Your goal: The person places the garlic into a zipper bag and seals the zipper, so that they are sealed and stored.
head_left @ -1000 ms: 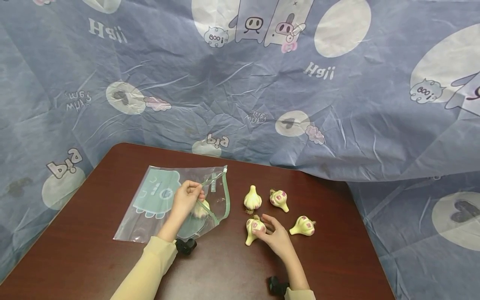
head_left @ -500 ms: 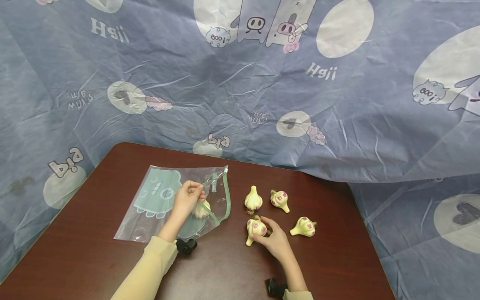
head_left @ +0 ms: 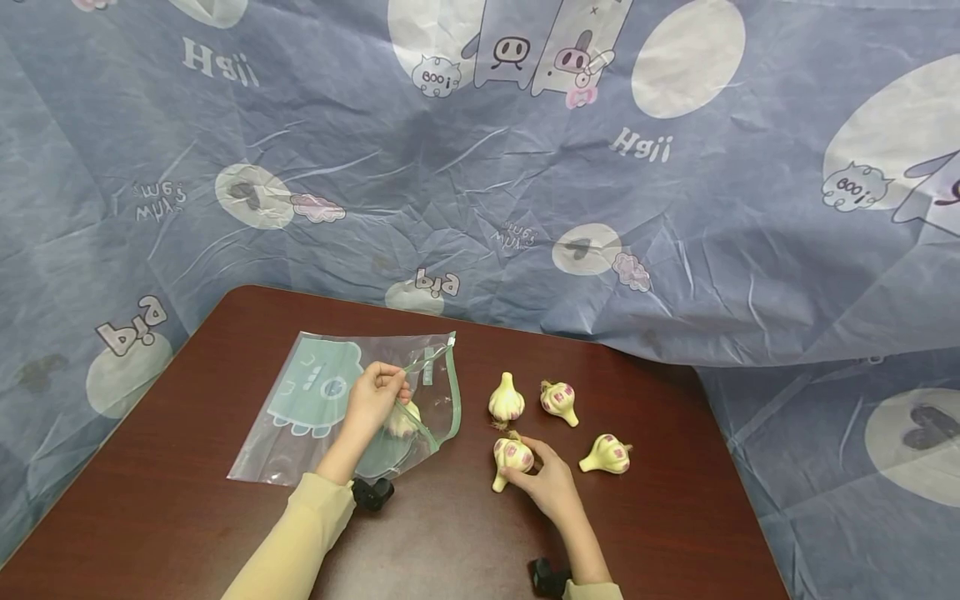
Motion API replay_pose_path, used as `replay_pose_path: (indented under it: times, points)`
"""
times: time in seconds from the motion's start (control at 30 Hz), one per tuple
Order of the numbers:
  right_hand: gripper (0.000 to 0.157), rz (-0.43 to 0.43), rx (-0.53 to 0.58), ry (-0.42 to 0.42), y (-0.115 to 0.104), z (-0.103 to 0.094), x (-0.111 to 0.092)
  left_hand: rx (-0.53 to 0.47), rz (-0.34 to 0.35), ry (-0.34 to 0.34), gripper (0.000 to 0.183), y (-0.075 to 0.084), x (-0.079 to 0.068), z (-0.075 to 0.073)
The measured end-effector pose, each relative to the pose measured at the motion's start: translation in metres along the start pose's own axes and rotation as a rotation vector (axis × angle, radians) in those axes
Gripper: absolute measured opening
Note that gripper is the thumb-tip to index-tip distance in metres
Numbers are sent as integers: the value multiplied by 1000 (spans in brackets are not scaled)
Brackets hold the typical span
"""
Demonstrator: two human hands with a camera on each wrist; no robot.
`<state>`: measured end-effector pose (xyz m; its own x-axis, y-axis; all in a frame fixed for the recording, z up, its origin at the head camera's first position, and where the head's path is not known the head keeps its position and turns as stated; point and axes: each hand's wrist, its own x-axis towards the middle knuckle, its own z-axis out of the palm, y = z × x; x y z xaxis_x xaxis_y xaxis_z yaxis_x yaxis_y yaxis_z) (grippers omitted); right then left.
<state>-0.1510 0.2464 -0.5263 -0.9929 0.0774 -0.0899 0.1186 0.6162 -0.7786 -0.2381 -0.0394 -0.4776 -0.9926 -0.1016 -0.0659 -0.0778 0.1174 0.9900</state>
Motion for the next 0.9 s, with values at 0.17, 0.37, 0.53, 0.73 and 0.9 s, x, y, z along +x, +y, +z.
replay_pose_path:
  times: [0.17,0.37,0.53,0.73,0.9]
  points:
    - [69,-1,9,8,0,1,-1,0,4,1,15,-2,1,1]
    - [67,15,94,14,-5,-3,1,10,9,2,15,-1,-1,1]
    - [66,7,163,14,-19,-11,8,31,17,3,16,0,-2,-1]
    - [65,-7,182,30,-39,-17,21,21,25,-4,16,-1,-1,-1]
    - [64,-50,238,25,-57,-17,33,-11,82,1,14,-3,-3,0]
